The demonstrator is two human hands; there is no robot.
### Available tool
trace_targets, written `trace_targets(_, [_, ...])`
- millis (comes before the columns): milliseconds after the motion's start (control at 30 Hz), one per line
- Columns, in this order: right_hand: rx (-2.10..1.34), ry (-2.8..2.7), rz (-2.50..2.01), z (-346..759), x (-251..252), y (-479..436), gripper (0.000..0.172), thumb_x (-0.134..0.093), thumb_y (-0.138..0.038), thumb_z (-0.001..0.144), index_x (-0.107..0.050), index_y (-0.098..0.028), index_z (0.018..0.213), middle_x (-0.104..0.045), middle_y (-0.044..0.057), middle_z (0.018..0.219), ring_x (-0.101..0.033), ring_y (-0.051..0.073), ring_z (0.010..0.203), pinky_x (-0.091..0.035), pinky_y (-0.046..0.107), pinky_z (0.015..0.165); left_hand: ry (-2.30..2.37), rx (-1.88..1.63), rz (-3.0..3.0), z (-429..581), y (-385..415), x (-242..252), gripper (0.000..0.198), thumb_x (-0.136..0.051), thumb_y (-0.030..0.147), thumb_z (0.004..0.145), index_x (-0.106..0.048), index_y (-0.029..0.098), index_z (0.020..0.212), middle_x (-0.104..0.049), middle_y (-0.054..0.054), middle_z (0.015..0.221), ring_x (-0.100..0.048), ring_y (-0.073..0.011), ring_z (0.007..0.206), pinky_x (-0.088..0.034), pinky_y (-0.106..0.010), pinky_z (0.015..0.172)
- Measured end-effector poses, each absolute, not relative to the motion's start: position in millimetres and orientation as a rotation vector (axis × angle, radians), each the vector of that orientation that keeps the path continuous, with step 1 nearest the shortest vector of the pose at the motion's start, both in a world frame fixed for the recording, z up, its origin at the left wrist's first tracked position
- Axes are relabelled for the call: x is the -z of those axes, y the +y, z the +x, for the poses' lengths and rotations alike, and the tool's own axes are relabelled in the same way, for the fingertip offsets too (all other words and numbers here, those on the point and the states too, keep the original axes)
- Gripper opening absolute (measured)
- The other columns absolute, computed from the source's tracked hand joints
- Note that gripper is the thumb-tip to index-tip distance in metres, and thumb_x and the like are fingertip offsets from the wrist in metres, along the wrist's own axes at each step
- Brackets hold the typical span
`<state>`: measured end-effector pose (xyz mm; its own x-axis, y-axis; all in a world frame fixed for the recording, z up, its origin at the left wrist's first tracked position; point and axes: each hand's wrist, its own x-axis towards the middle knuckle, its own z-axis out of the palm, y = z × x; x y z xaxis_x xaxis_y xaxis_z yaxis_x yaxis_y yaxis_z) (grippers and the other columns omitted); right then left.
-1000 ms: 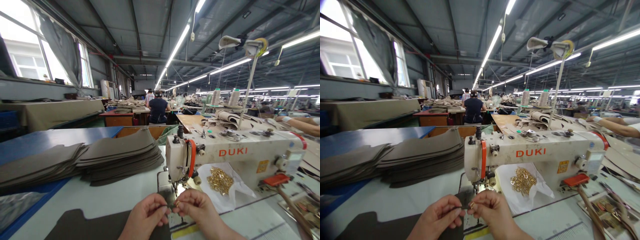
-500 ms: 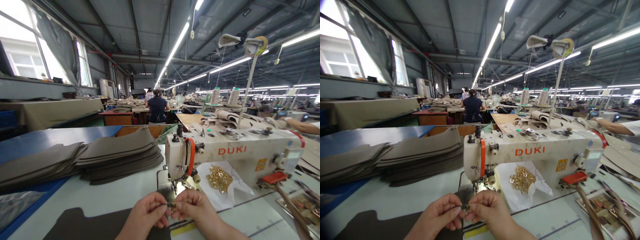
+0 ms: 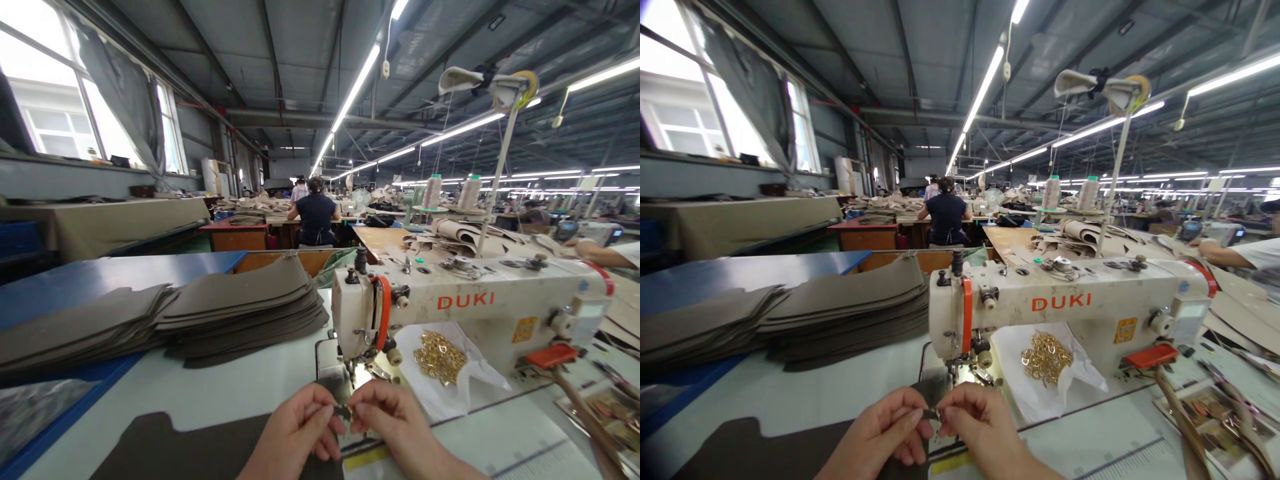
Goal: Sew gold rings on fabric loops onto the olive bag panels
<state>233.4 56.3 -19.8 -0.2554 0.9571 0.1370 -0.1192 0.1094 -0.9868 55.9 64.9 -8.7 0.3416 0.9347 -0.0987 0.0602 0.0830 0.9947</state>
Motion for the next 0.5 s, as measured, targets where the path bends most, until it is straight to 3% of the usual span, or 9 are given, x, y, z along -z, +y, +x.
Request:
trace_targets(200, [-1.340,-1.383,-0.916,230.9,18.8,55.0,0.034,-0.071,-0.049,0.071,-0.069,-0.015,0.072,-0.064,0.002,0.062,-0.058,0.014,0.059,-0.044,0.024,0.059,1.035,-0.900,1.443,54.2,62.4,11.4,0.039,-0.058,0.056,0.074,-0.053,0.018,0.077,-0.066,0.000,0.067,-0.063,-0.0139,0.054,-0.044,-0.025,0.052])
trace_targets(500, [-1.166,-1.413,-0.896,231.4,33.6,57.4,0.028,-0.072,-0.042,0.071,-0.072,-0.017,0.081,-0.067,0.004,0.067,-0.059,0.015,0.059,-0.044,0.026,0.058,1.025,-0.944,1.455,52.0,63.4,16.0,0.035,-0.058,0.054,0.077,-0.055,0.019,0.079,-0.067,-0.001,0.069,-0.064,-0.0147,0.057,-0.045,-0.025,0.054])
